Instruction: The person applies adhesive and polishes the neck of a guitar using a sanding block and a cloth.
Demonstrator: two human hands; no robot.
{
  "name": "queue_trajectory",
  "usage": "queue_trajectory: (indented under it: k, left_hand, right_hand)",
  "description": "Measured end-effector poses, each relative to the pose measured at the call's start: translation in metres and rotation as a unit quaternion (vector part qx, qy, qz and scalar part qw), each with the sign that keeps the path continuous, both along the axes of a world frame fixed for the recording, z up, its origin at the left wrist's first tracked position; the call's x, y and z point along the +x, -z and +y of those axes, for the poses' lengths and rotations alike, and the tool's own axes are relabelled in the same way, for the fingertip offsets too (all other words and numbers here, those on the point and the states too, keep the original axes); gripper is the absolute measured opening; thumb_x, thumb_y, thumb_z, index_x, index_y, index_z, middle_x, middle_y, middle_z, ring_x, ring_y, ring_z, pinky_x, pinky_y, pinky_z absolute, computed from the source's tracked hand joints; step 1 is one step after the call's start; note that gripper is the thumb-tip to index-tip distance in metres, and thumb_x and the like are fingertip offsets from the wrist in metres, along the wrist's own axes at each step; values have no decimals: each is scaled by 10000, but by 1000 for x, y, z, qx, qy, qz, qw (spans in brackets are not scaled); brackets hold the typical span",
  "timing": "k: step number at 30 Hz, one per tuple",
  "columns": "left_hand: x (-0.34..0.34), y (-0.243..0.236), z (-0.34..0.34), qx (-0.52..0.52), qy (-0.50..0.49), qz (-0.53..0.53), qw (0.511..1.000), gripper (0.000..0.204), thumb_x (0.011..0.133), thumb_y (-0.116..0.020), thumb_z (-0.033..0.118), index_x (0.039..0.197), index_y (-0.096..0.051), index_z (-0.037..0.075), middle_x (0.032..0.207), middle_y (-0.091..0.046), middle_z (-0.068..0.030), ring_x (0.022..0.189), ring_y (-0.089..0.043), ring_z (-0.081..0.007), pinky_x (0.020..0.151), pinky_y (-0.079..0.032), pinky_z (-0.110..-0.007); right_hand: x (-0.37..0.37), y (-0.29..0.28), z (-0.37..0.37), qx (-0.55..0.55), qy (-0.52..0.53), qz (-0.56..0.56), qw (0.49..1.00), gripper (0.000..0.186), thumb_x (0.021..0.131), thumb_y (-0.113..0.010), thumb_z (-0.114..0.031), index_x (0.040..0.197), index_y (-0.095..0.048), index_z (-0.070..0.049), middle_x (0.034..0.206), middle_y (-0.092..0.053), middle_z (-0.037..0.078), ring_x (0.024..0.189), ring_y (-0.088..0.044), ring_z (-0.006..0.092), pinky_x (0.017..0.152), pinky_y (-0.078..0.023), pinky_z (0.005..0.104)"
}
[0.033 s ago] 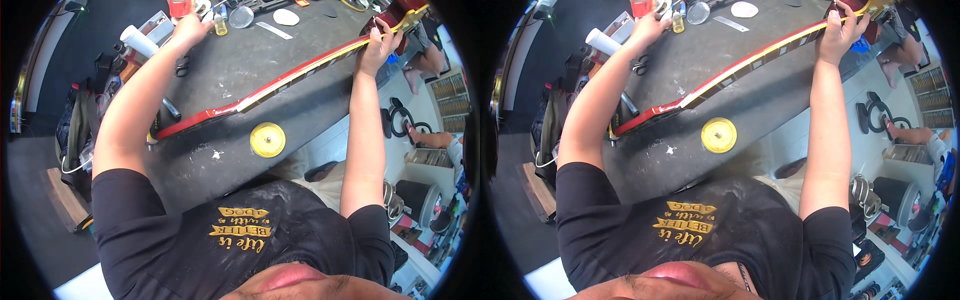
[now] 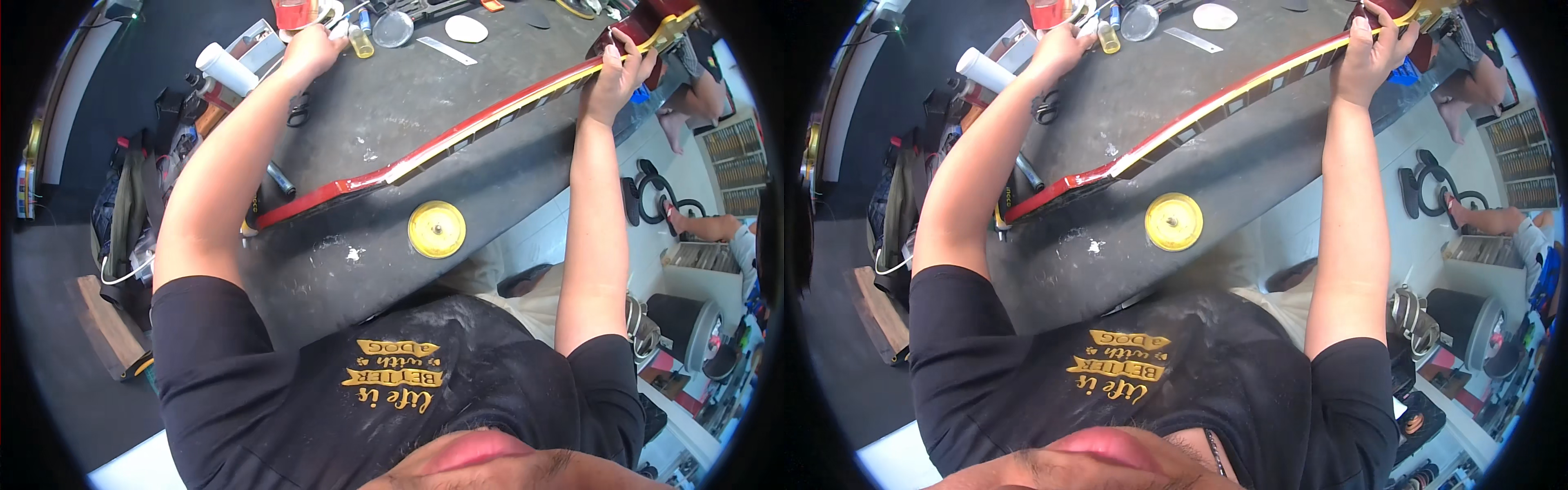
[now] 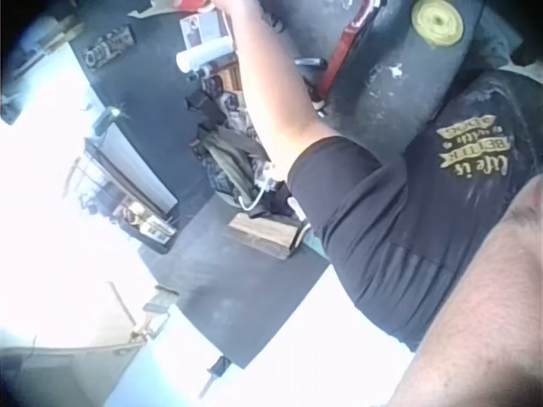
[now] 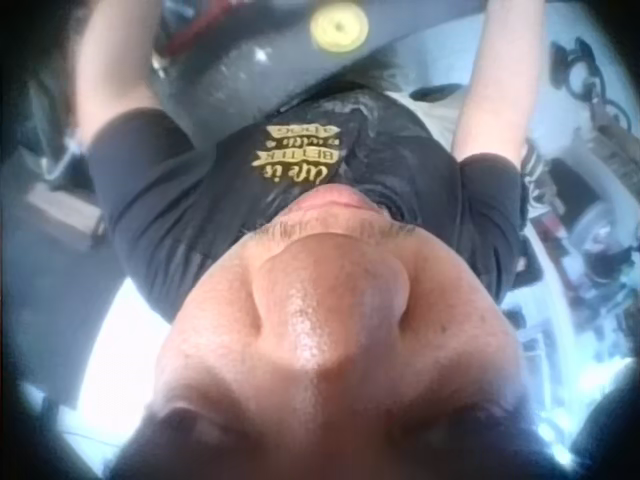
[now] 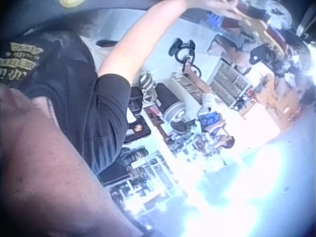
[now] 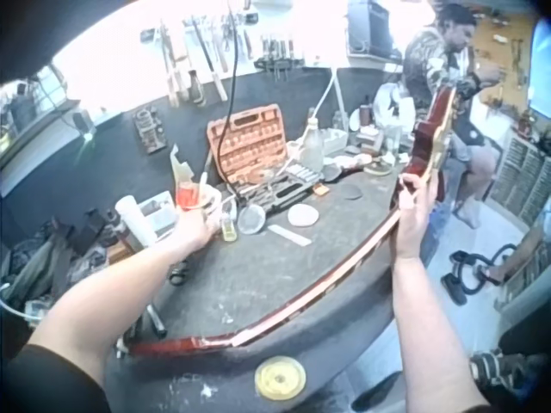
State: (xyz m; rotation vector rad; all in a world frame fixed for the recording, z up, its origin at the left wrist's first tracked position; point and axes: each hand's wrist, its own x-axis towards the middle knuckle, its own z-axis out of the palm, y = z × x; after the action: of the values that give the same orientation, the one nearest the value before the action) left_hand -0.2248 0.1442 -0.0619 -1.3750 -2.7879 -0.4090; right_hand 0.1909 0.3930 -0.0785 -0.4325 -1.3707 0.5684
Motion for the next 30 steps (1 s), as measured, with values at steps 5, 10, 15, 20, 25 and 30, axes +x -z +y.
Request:
queue_trajectory:
  k: [5, 10, 15, 20, 25, 30]
  left_hand:
    - [14, -22, -47, 195, -31, -371, 907, 377, 1086, -675, 319, 1237, -750, -18, 1182, -805, -125, 984, -765, -188, 880, -606, -349]
    - [89, -95, -155, 364, 56, -602, 708, 339, 1147, -669, 279, 1289, -694, -28, 1081, -761, -98, 921, -709, -170, 851, -586, -317]
    - [140, -66, -211, 297, 126, -669, 669, 351, 1107, -680, 307, 1155, -713, -39, 709, -534, -1, 613, -440, -110, 600, -349, -295]
    - [153, -60, -195, 274, 42, -629, 726, 262, 1105, -716, 285, 951, -688, 75, 670, -467, 62, 600, -379, -52, 571, -290, -282]
    - [146, -55, -198, 309, 26, -664, 680, 239, 1098, -714, 259, 950, -685, 73, 681, -462, 84, 587, -353, -34, 565, -275, -275]
    - [161, -59, -201, 363, 93, -515, 771, 245, 1058, -745, 257, 1012, -667, 29, 805, -595, 30, 672, -484, -36, 600, -338, -231]
  right_hand:
    - [-1, 4, 0, 8, 22, -13, 1000, 406, 1041, -673, -332, 1325, -790, -66, 1827, -184, 229, 1588, -426, 305, 1305, -335, 413]
    - [5, -4, -2, 46, 3, -13, 999, 350, 1042, -637, -247, 1249, -777, -2, 1396, -436, 81, 1212, -594, 189, 1091, -480, 361]
    - [-2, -2, -4, -13, -51, 24, 998, 371, 1024, -632, -252, 1255, -762, 7, 1372, -422, 58, 1126, -634, 199, 1020, -539, 362]
    - [1, -5, -8, -51, -71, 20, 996, 492, 967, -650, -342, 1274, -730, 33, 1354, -442, 58, 1016, -673, 219, 859, -620, 392]
    - [3, -4, 1, -62, -88, 35, 994, 484, 965, -652, -343, 1288, -707, 13, 1242, -543, 71, 981, -684, 226, 827, -614, 381]
    - [11, 5, 12, -62, -40, 12, 997, 447, 1001, -627, -324, 1319, -690, -17, 1199, -638, 89, 982, -693, 229, 854, -602, 371]
